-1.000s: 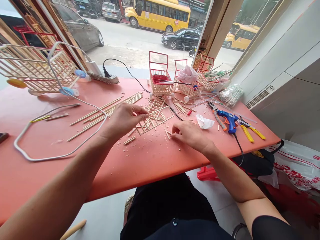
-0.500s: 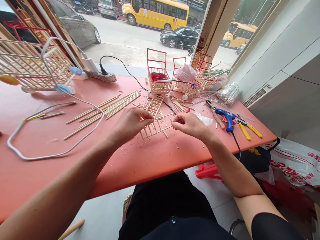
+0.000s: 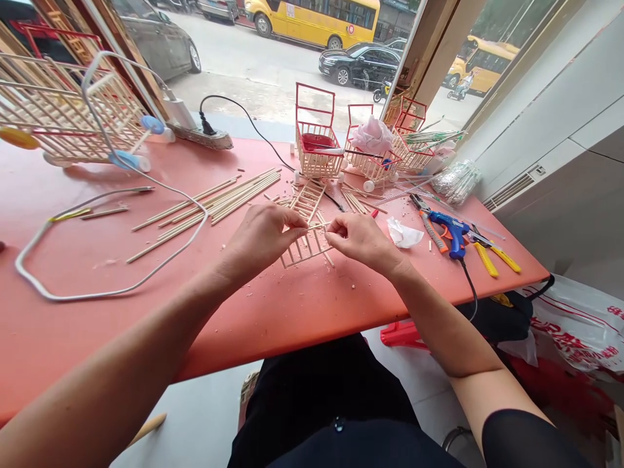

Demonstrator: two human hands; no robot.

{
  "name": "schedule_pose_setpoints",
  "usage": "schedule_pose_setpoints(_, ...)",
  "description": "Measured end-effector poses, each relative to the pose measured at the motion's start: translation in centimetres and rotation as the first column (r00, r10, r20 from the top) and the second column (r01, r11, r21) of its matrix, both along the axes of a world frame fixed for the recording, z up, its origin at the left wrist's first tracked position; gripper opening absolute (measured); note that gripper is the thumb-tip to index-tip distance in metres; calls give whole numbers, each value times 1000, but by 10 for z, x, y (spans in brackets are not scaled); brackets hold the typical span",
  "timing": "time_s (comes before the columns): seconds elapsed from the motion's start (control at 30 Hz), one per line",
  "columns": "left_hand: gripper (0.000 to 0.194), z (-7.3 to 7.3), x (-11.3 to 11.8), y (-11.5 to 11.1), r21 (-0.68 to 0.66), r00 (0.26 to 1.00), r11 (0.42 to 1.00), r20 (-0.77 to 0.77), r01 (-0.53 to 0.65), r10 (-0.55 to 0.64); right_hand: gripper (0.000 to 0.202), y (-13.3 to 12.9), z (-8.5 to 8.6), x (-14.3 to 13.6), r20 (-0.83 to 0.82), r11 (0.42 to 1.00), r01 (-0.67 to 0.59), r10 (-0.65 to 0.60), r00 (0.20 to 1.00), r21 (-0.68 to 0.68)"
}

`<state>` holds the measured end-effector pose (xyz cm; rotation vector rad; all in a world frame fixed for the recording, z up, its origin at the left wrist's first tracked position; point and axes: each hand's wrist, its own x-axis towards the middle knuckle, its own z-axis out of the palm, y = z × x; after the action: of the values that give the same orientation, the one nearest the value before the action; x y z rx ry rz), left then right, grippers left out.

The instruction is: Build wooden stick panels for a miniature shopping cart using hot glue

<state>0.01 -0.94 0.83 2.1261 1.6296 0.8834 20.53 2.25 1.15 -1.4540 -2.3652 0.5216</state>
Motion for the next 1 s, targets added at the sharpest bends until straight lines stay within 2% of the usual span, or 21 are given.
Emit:
schedule_pose_setpoints(0.5,22,4,1,-2,-37,1000,999,-17,-16,16,14,-5,9,-6,86,997,12,-6,996,-75)
schedule_pose_setpoints(0.77,19,1,0,0,-21,1000,1000,15,-10,11,14,-4,5,-6,29,997,-4,7,1000,-75)
schedule_pose_setpoints(0.87,18,-5,-3,5,-17,999,1000,36,-2,2,14,-2,2,-3,-36,994,-36,33,999,-99)
schedule_pose_setpoints(1.0,20,-15,-10,12,-52,996,999,87,17,-12,13,3,-4,2,-273,980,-110,61,960,-167)
